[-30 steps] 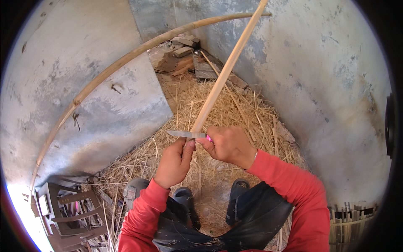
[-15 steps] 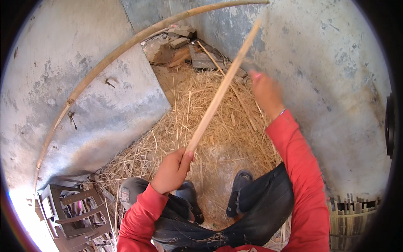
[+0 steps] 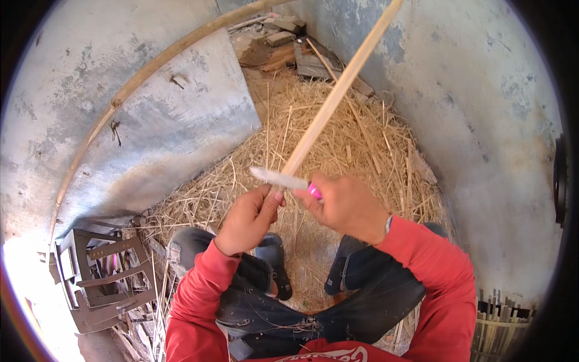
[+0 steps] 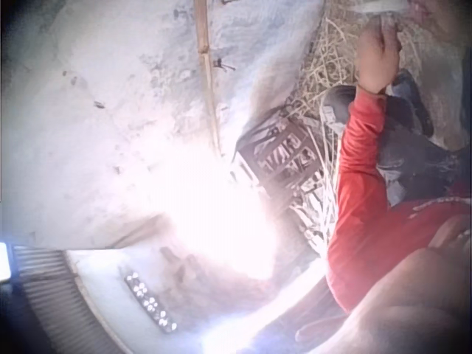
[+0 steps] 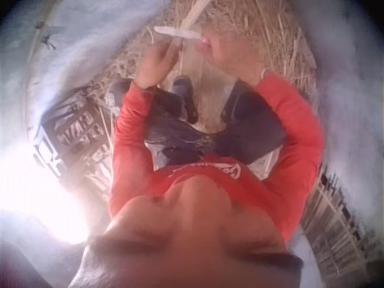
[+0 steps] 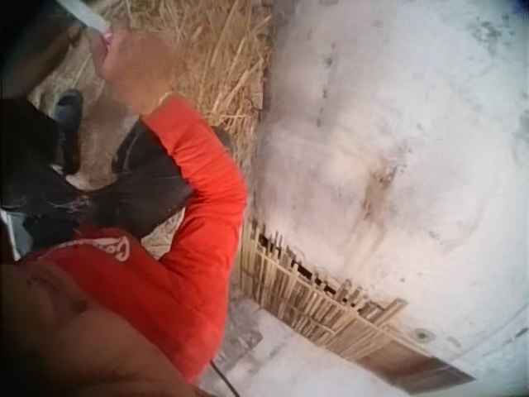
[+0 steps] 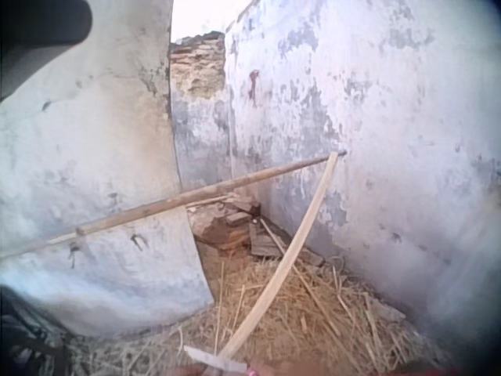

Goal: The person shaves and thins a strip of bamboo with a knife while sitting on a straw-covered floor.

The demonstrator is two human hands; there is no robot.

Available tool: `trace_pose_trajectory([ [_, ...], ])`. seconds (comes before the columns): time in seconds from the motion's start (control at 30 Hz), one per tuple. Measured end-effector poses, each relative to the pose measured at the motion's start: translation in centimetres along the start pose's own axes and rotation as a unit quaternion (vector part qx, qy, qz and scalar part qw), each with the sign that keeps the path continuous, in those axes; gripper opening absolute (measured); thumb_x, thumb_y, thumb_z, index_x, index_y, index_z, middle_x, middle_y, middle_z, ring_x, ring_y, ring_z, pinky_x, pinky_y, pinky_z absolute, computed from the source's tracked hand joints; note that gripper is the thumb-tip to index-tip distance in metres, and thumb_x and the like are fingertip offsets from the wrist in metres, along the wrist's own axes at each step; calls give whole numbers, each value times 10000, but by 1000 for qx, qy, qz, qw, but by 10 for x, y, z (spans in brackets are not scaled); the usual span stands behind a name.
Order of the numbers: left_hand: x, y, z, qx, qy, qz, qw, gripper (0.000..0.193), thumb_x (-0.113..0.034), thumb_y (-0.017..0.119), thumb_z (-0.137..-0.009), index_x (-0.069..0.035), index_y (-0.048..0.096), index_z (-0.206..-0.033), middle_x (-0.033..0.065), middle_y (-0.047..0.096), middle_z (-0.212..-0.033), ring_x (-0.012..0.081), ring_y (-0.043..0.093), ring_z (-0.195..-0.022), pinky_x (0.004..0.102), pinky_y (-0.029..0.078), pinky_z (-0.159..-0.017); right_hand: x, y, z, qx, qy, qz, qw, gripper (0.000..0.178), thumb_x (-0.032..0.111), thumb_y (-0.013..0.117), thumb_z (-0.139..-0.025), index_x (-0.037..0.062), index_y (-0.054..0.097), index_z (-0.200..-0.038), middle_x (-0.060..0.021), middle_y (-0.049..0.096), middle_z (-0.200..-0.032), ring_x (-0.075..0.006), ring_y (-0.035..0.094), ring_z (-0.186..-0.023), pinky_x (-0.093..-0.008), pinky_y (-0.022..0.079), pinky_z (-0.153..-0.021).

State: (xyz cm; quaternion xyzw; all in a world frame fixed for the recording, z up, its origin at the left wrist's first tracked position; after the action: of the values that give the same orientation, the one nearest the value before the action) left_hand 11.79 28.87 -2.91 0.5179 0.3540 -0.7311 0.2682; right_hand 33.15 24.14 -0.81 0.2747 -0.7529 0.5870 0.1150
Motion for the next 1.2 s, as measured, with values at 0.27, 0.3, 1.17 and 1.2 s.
trace_pose_trajectory([
  [0.27, 0, 6, 15, 1, 6, -90, 996, 325, -287, 540, -1110, -19, 637, -954, 32, 525, -619, 125, 497, -560, 328, 412, -543, -110, -67, -53, -157, 153, 25, 975, 559, 432, 562, -1066, -24, 645, -753, -250, 588, -611, -465, 610, -570, -550, 456, -541],
  [0.3, 1, 7, 18, 0, 3, -94, 996, 326, -289, 540, -1109, -19, 636, -955, 32, 528, -620, 127, 501, -560, 329, 414, -544, -112, -66, -51, -150, 150, 25, 977, 558, 430, 564, -1064, -26, 645, -752, -251, 587, -610, -464, 613, -571, -543, 459, -541],
  [1.17, -1, 0, 31, 46, -27, 111, 992, 300, -284, 506, -1140, -45, 615, -995, -66, 457, -666, 34, 391, -579, 233, 327, -520, -160, -127, -11, -296, 295, -360, 834, 412, 502, 644, -1021, 125, 636, -854, 102, 355, -561, -22, 292, -446, -238, 195, -416],
  [1.2, -1, -1, 31, 54, -25, 114, 992, 295, -287, 501, -1141, -45, 613, -1016, -63, 458, -673, 34, 388, -575, 232, 322, -517, -147, -120, -12, -279, 280, -373, 839, 380, 467, 650, -1029, 120, 633, -876, 106, 345, -576, -20, 287, -447, -237, 193, -414],
])
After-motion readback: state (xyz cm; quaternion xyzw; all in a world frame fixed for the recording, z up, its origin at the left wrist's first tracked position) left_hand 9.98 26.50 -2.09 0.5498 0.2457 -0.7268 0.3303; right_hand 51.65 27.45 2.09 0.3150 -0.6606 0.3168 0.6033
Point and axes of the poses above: each hand's wrist, its own z-axis away from the middle knuckle, its own y-axis out of the palm, x = y × z, the point moved 2 cm from there along -z, towards the middle knuckle
